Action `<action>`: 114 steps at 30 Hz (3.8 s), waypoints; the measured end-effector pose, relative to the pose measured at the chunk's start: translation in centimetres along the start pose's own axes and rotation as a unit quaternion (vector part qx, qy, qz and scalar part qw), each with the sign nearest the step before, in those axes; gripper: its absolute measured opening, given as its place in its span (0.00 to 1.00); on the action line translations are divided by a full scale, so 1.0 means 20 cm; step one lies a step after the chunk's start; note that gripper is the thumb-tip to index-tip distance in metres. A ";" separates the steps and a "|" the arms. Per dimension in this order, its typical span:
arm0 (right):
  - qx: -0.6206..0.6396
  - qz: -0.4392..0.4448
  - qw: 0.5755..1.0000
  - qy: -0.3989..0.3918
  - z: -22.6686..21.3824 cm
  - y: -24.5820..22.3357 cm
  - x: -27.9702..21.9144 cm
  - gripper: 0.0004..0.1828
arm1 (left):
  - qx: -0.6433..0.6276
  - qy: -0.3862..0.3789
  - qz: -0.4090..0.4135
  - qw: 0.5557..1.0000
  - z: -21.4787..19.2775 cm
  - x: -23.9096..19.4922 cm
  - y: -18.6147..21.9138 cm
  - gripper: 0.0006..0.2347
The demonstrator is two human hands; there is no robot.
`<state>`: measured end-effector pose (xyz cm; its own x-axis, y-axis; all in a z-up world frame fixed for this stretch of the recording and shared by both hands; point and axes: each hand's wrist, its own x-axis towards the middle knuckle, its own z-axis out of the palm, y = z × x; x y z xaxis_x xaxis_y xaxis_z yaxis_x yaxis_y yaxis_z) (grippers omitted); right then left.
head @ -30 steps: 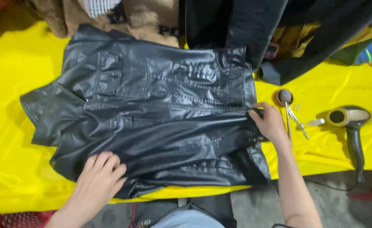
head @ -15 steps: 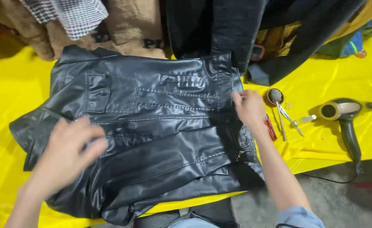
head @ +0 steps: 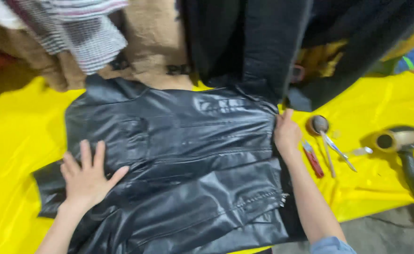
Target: The person folds a black leather jacket on a yellow surface. They smooth the jacket, fold the sleeves inward, and then fold the body of the jacket in half before rolling it into a compact bundle.
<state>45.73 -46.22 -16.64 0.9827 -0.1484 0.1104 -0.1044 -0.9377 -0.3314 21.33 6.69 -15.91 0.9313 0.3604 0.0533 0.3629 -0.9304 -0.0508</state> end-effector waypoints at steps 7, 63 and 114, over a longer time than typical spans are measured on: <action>-0.132 -0.126 0.973 0.140 -0.23 -0.24 -0.02 0.17 | -0.170 -0.052 -0.065 0.982 -0.20 0.69 -0.30 0.30; 0.280 -0.510 0.760 -0.290 0.14 -1.52 0.63 0.14 | -0.552 -0.130 0.000 0.823 -0.73 1.16 -0.07 0.29; 0.031 -0.473 0.878 0.071 -0.14 -0.62 0.21 0.17 | -0.270 -0.069 -0.095 0.956 -0.66 0.42 -0.14 0.28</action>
<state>50.64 -36.08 -9.37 0.5967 0.6448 0.4777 0.7602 -0.6448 -0.0792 27.73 11.43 -2.12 0.8591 0.4970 -0.1227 0.4912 -0.7330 0.4706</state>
